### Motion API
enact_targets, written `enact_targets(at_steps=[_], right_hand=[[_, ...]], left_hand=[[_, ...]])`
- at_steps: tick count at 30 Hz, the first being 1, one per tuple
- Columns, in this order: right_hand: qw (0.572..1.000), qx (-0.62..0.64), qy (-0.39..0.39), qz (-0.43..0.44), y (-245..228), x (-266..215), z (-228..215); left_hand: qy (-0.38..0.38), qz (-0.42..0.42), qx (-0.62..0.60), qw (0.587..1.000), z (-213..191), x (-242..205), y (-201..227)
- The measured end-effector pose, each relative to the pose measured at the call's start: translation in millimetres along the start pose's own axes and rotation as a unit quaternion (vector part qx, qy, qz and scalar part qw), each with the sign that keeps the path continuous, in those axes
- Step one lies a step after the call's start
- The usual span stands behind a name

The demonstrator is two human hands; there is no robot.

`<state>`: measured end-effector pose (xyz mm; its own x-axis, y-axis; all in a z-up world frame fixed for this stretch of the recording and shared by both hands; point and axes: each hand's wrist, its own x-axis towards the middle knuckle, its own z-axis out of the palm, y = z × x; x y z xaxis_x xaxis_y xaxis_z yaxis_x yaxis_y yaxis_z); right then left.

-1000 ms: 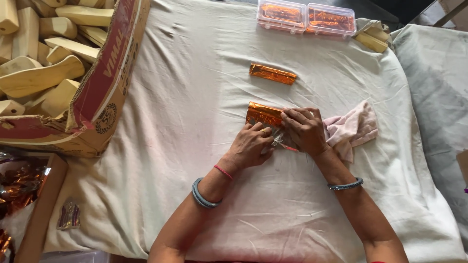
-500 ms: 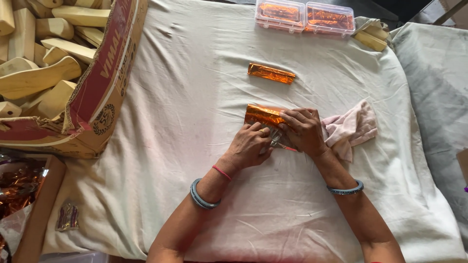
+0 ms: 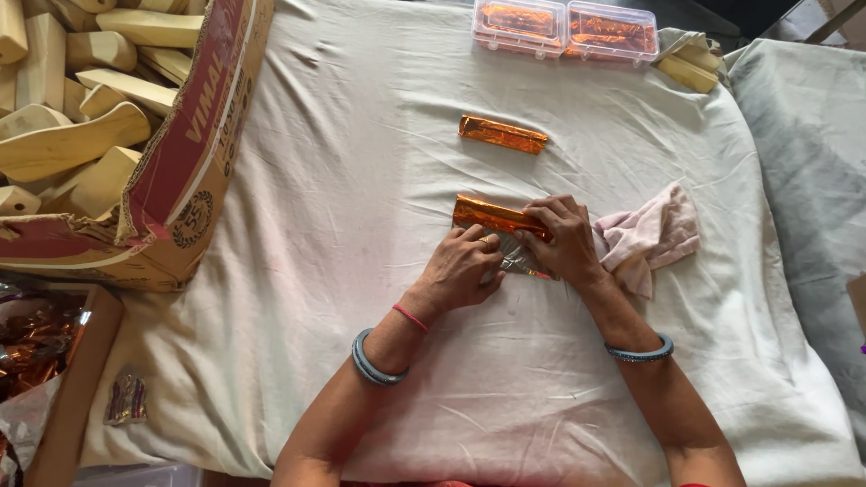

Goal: The person wipes small wooden blocks with a cloth, then wraps them individually in shiny orange foil. They place the wrapped blocks into a clear plastic container and wipe the container with the cloth.

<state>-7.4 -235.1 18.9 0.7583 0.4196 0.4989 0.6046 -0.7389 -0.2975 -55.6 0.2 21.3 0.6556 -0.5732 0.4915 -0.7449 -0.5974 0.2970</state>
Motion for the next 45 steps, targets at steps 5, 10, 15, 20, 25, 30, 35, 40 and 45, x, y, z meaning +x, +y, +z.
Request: enact_targets(at_steps=[5, 10, 15, 20, 25, 30, 35, 40, 45], right_hand=[[0.999, 0.012, 0.016, -0.033, -4, 0, -1], [0.999, 0.022, 0.016, -0.039, -7, 2, -1], [0.999, 0.013, 0.003, -0.048, -7, -1, -4], [0.996, 0.051, 0.007, -0.076, -6, -1, -9], [0.996, 0.047, 0.014, -0.08, -9, -2, -11], [0.996, 0.002, 0.034, -0.08, -14, 0, -12], [0.996, -0.011, 0.026, -0.084, -15, 2, -11], [0.997, -0.037, 0.017, -0.07, -12, 2, -8], [0.996, -0.053, 0.011, -0.068, -18, 3, -10]], left_hand=[[0.005, 0.005, 0.006, 1.0, -2, 1, 0], [0.008, 0.009, 0.016, 1.0, -4, 2, 0], [0.019, 0.014, 0.016, 1.0, -6, 2, 1], [0.018, 0.015, 0.027, 0.999, -4, 2, 1], [0.025, 0.019, 0.026, 0.999, -3, 2, 0], [0.021, 0.016, 0.038, 0.999, -7, 2, -1], [0.008, 0.009, 0.047, 0.999, -7, 3, 0], [0.004, 0.006, 0.052, 0.999, -7, 3, 0], [0.012, 0.007, 0.053, 0.999, -6, 2, 0]])
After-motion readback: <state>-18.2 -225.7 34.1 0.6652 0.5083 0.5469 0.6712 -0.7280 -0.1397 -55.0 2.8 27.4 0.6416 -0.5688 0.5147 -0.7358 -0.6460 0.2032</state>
